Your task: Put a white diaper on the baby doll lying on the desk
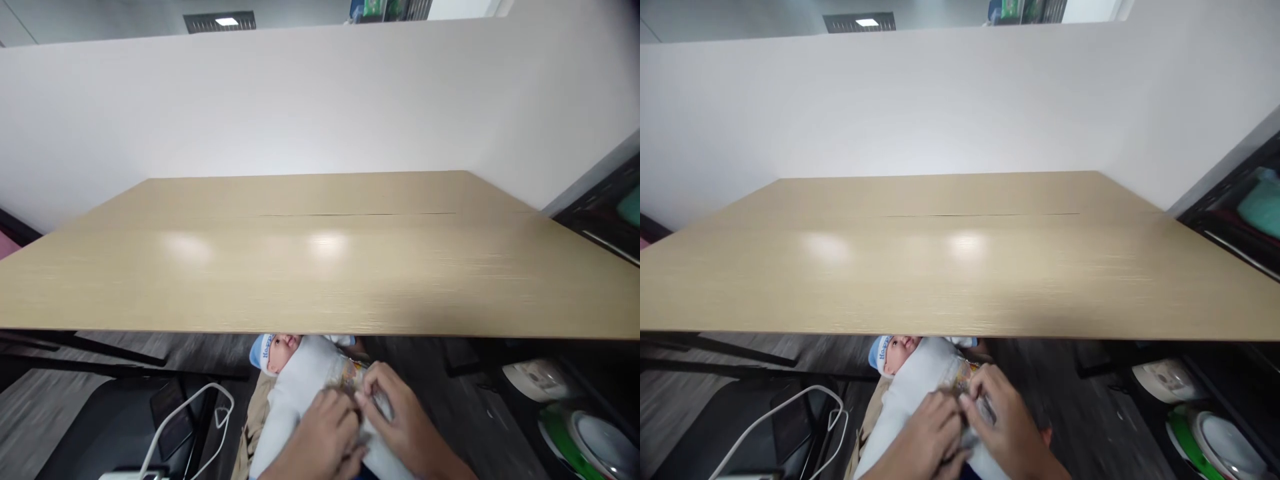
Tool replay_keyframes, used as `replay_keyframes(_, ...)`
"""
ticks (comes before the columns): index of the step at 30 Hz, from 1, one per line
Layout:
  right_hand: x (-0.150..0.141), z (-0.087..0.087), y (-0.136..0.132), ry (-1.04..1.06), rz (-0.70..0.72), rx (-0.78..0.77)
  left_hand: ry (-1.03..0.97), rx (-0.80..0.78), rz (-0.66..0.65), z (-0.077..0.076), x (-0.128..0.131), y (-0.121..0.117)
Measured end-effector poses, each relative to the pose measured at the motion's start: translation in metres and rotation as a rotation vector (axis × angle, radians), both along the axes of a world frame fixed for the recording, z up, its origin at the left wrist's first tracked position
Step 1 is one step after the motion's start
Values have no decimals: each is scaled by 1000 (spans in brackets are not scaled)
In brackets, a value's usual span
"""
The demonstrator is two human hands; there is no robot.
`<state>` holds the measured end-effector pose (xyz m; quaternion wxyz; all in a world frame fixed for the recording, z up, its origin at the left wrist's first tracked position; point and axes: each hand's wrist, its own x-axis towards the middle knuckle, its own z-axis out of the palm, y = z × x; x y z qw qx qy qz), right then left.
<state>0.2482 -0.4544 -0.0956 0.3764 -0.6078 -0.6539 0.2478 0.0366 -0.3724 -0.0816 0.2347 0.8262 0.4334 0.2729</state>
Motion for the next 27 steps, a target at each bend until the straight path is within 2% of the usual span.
replay_keyframes(2,11,-20,13,61,-133,-66,24,-75,-268,0,0,-13)
replay_keyframes(4,20,-39,22,105,-135,-139,52,-177,-425,0,0,-15)
replay_keyframes(8,30,-63,36,191,-21,-220,19,-341,-371,-2,2,-1)
replay_keyframes(13,42,-77,58,146,1,-164,-47,-390,-365,-1,3,6)
replay_keyframes(18,55,-91,80,79,-132,-102,-5,-357,-355,4,2,2)
replay_keyframes(20,50,-89,85,62,-151,-79,22,-346,-338,8,1,2)
replay_keyframes(22,37,-77,84,65,-99,-57,13,-351,-331,15,-5,3)
replay_keyframes(25,9,-40,72,72,185,-62,-44,-425,-438,29,-26,3)
replay_keyframes(27,-2,-11,59,8,374,-98,-36,-547,-550,41,-45,1)
